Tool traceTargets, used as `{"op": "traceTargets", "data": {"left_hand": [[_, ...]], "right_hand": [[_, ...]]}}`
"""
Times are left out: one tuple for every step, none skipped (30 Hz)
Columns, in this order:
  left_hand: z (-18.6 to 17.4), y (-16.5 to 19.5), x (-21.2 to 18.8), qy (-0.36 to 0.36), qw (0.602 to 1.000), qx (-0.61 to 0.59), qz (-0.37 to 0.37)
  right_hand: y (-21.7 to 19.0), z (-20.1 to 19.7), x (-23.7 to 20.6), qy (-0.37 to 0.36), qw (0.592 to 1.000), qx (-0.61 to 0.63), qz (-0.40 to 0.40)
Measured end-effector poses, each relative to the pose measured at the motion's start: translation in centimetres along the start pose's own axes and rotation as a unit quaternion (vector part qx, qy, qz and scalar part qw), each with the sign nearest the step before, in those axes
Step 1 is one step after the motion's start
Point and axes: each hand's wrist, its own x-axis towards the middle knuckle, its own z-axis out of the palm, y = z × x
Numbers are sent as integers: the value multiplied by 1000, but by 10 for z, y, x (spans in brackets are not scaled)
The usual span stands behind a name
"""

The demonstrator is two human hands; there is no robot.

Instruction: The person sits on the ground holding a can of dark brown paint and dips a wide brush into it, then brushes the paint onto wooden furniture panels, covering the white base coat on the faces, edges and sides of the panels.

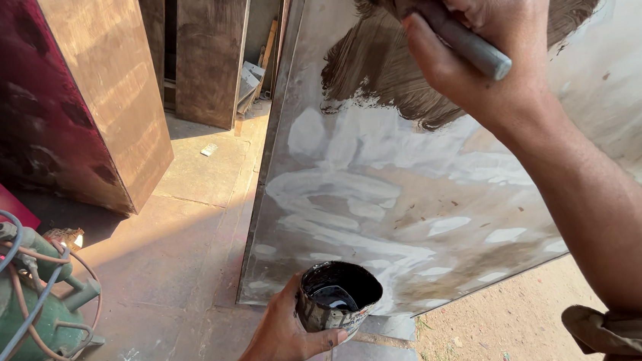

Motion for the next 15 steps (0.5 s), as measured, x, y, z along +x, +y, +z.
{"op": "traceTargets", "data": {"left_hand": [[2,0,0,2,1000,3,-4],[3,0,0,4,1000,6,-9],[5,0,1,4,1000,2,-7],[6,0,1,3,1000,-3,-6],[9,0,1,2,1000,-8,-6],[10,-1,0,1,1000,1,-5],[12,-2,-1,1,1000,10,-5],[12,-2,-1,1,1000,19,-3],[13,-4,-1,3,1000,23,-1],[13,-5,-2,5,1000,26,0],[12,-6,-4,9,1000,28,1],[11,-7,-5,15,999,29,-1],[9,-9,-7,22,999,31,-2],[8,-10,-9,29,999,32,-6],[7,-11,-12,31,999,28,-7]], "right_hand": [[2,-2,2,-6,1000,4,-5],[5,-4,4,0,1000,2,-6],[10,-7,7,40,999,-8,18],[13,-7,8,63,997,-12,37],[14,-6,7,74,996,-17,50],[12,-2,5,70,996,-14,46],[6,7,-1,54,998,-13,31],[-3,19,-10,44,999,-14,9],[-14,34,-20,35,999,-14,-12],[-31,53,-36,28,999,-19,-13],[-51,75,-53,-17,997,16,69],[-72,95,-73,-57,994,28,91],[-89,112,-89,-105,987,38,114],[-100,122,-101,-135,984,44,109],[-105,127,-109,-165,980,49,105]]}}
